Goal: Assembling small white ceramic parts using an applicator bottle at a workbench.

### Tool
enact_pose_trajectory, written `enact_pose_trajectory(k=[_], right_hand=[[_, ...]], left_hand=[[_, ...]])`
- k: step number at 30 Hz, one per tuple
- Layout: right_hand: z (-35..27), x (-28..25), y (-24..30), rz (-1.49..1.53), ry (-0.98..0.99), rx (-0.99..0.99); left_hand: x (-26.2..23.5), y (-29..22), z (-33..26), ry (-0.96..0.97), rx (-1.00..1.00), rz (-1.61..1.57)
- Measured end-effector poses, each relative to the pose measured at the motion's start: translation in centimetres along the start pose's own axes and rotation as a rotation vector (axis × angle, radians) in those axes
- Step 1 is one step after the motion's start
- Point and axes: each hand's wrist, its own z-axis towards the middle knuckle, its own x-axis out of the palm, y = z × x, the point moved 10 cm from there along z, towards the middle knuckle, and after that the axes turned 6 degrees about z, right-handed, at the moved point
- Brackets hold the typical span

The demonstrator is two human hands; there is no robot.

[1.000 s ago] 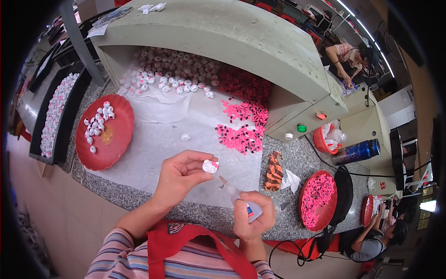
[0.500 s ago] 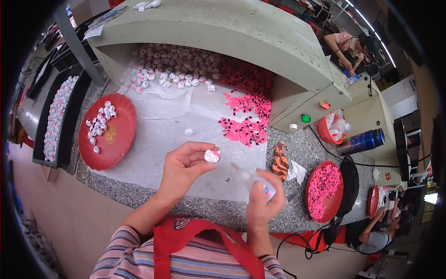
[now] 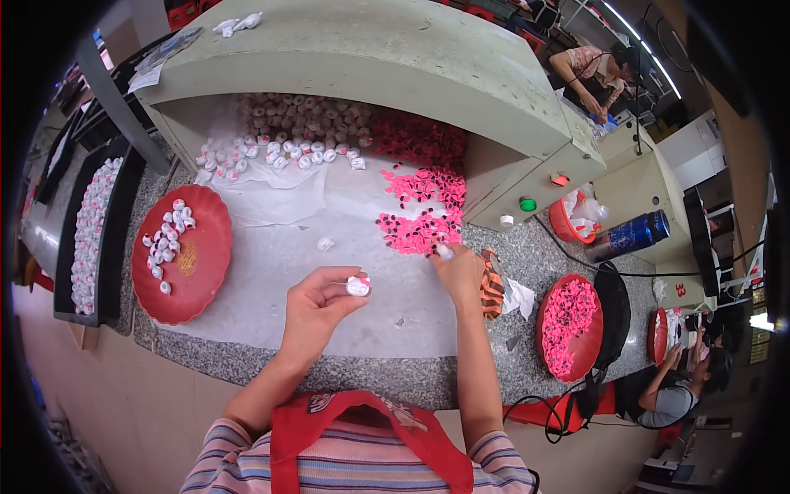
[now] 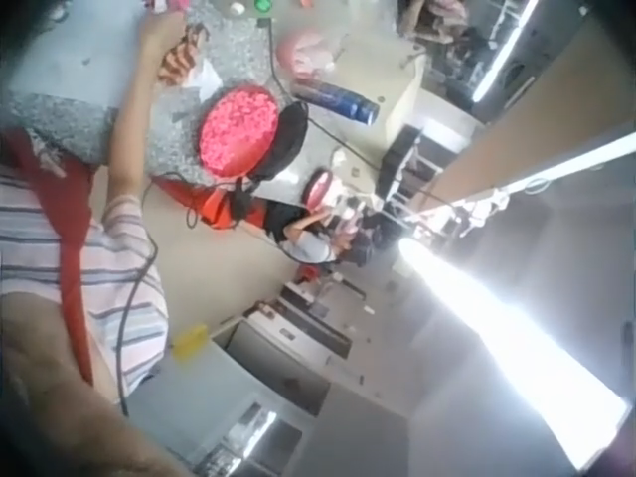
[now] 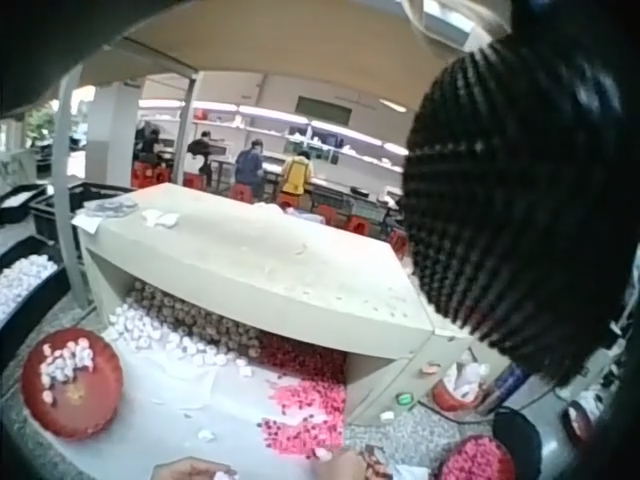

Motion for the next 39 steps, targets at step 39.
enact_pose_trajectory(k=[39], right_hand=[[-10.0,-4.4,10.4,0.851,0.241,-0.136]], left_hand=[[2.6,-2.0,-0.3,0.061,0.238,0.288]])
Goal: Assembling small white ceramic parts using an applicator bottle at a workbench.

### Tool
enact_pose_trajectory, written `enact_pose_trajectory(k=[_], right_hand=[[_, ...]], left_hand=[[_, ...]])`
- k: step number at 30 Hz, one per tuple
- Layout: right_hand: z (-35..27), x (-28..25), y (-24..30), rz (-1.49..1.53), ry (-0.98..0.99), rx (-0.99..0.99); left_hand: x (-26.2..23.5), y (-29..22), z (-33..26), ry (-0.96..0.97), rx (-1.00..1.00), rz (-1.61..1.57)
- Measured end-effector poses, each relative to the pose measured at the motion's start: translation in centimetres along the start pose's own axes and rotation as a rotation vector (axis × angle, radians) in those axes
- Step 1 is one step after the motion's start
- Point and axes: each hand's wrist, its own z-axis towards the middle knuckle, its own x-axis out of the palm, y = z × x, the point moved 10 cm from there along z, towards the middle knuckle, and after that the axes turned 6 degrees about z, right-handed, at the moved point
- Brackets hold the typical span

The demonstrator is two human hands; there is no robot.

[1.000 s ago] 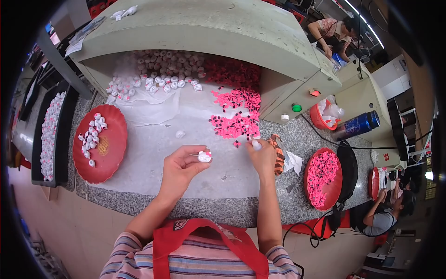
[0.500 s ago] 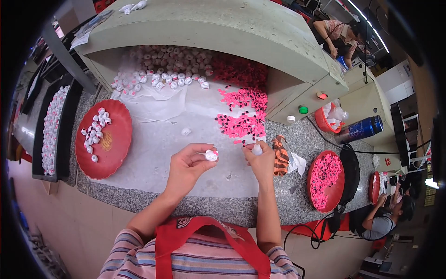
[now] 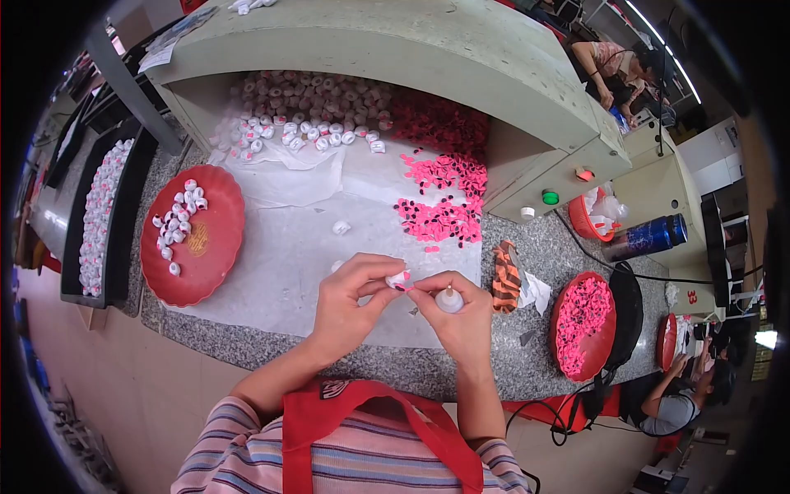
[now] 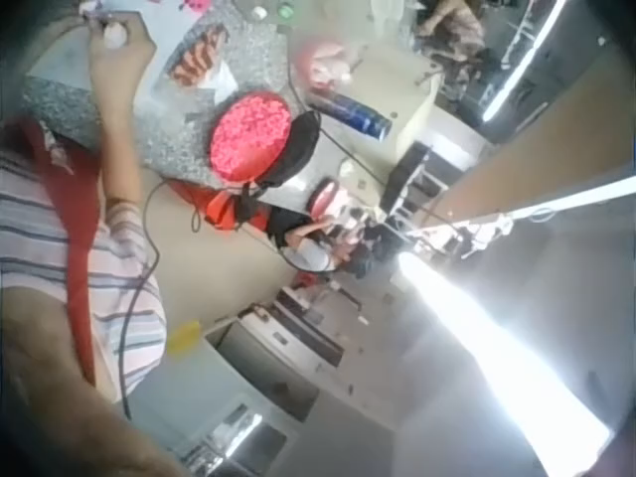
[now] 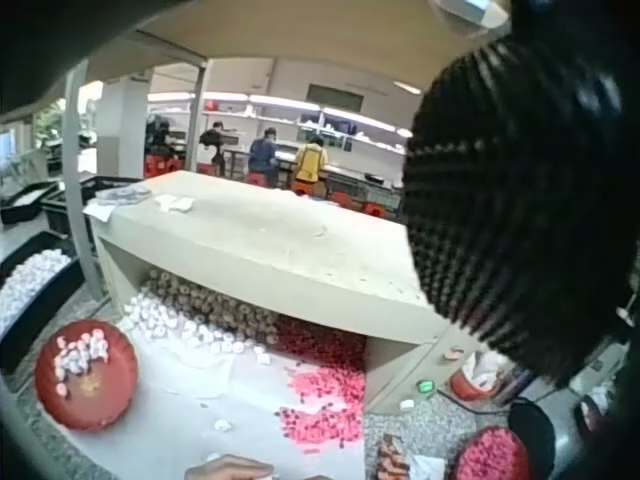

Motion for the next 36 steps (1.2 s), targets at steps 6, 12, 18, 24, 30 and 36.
enact_pose_trajectory(k=[6,12,18,24,30,36], right_hand=[[-1.0,-0.1,0.5,0.097,-0.086,-0.028],[-1.1,0.2,1.2,0.12,-0.028,-0.16],[-0.9,-0.3,0.9,0.137,-0.039,-0.229],[-0.1,-0.2,-0.6,0.057,-0.057,-0.273],[-1.3,0.0,1.2,0.232,0.041,-0.388],[-0.6,0.7,-0.5,0.506,0.201,-0.226]], left_hand=[[0.3,-0.2,-0.3,0.105,-0.103,-0.308],[0.7,-1.3,-0.9,0.003,0.043,-0.307],[1.2,-0.8,-0.9,-0.029,0.009,-0.292],[1.5,3.6,-0.4,-0.044,-0.281,-0.546],[2.1,1.6,-0.5,0.136,-0.251,-0.409],[1.9,-0.4,-0.8,0.243,-0.132,-0.332]])
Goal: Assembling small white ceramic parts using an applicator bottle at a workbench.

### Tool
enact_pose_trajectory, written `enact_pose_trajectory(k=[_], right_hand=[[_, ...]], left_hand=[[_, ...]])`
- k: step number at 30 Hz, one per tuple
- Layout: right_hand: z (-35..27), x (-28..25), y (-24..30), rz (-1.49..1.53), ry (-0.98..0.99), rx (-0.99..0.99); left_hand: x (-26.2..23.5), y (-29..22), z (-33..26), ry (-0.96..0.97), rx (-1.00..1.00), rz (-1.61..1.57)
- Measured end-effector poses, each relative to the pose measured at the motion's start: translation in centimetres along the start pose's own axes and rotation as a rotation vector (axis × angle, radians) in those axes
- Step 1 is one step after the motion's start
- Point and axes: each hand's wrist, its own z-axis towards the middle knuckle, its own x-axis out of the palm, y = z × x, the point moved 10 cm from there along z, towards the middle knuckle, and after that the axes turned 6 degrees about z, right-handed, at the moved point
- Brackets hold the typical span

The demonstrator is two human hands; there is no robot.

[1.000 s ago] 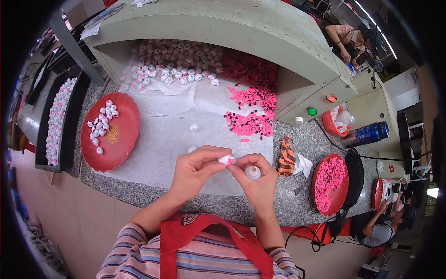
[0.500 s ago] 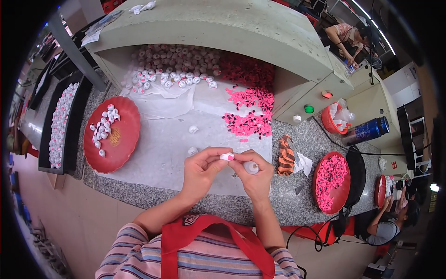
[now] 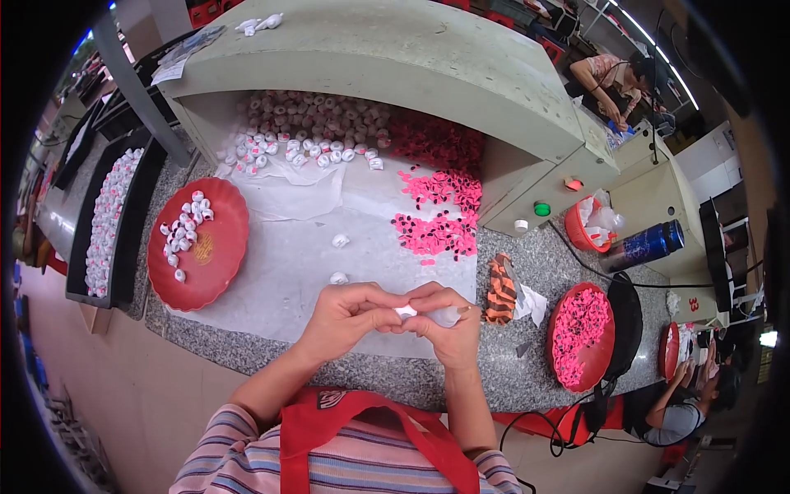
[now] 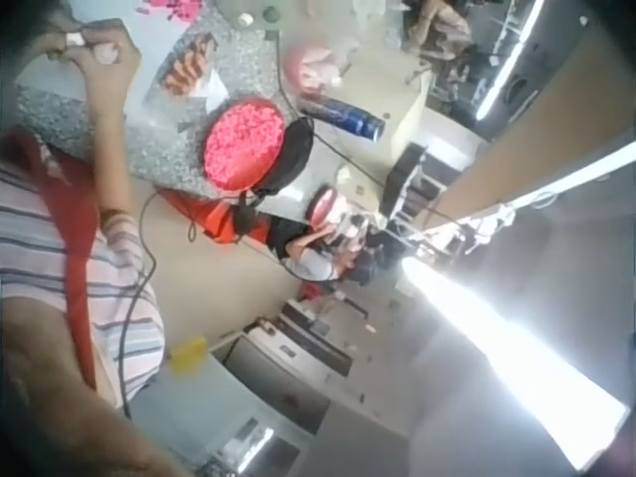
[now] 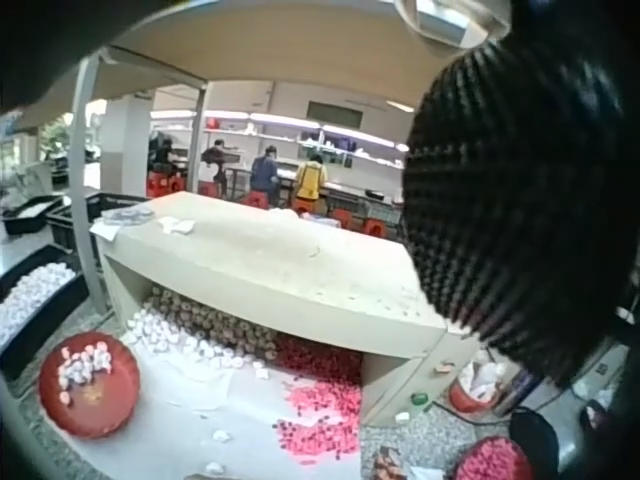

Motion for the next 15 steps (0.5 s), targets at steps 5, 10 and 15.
enact_pose_trajectory(k=[5,10,15], right_hand=[[-0.2,-0.2,-1.6,0.154,-0.088,0.158],[-0.1,0.5,-2.6,0.193,-0.045,0.16],[-0.4,-0.7,-5.3,0.143,-0.287,0.243]], left_hand=[[-0.4,0.1,-0.2,-0.092,-0.025,-0.006],[-1.1,0.8,-0.5,-0.092,-0.004,-0.011],[-2.7,2.0,-0.3,-0.207,-0.047,-0.096]])
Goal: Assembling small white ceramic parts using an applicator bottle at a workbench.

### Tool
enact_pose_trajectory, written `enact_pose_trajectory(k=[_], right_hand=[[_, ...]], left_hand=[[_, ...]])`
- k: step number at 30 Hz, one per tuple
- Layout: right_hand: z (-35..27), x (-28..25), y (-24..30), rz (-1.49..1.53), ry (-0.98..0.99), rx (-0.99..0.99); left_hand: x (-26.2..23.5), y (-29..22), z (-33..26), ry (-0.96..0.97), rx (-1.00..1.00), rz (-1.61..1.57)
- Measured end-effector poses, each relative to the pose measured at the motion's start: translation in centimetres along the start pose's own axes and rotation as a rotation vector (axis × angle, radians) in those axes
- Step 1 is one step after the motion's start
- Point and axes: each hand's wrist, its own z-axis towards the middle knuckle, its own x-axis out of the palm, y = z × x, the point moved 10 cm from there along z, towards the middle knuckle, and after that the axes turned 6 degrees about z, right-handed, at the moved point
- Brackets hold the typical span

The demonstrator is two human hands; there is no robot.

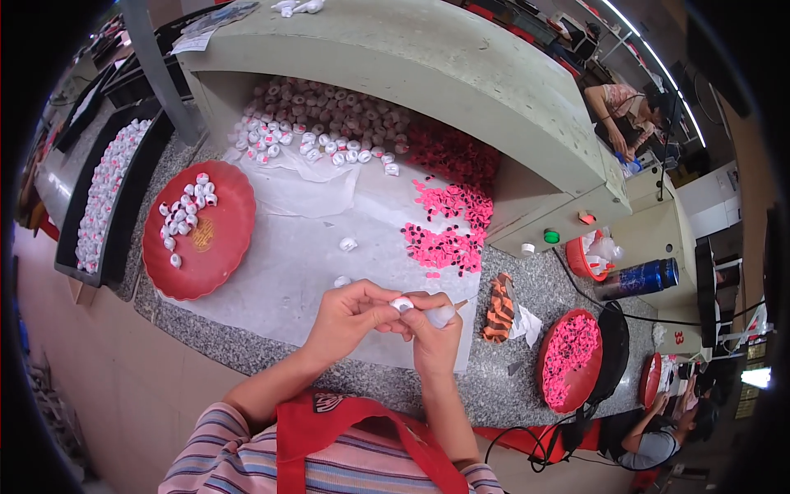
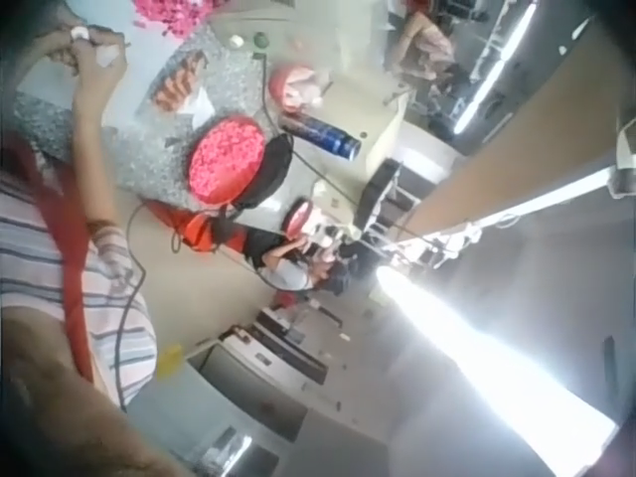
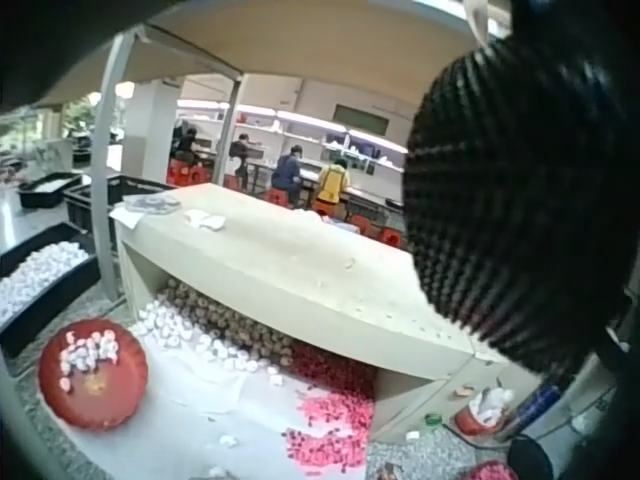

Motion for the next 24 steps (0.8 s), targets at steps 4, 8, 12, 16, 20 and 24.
enact_pose_trajectory(k=[4,8,12,16,20,24], right_hand=[[0.6,1.0,-1.1,-0.142,-0.09,-0.001],[0.5,0.8,-0.2,-0.26,-0.105,-0.035],[1.0,-1.0,0.3,-0.303,-0.083,-0.094],[0.1,0.0,0.5,-0.173,0.023,-0.123],[-1.0,-0.9,2.0,-0.146,-0.034,-0.131],[-1.9,-0.5,4.9,-0.16,-0.069,-0.132]], left_hand=[[-3.7,0.4,0.3,-0.145,-0.07,0.082],[-12.9,-8.0,-2.4,-0.669,0.367,0.851],[-9.7,-10.6,-1.6,-0.791,0.555,1.533],[-4.4,-2.4,4.4,-0.272,0.487,1.588],[-5.4,-0.2,6.3,-0.15,0.469,1.537],[-4.3,1.7,4.5,-0.054,-0.228,-0.076]])
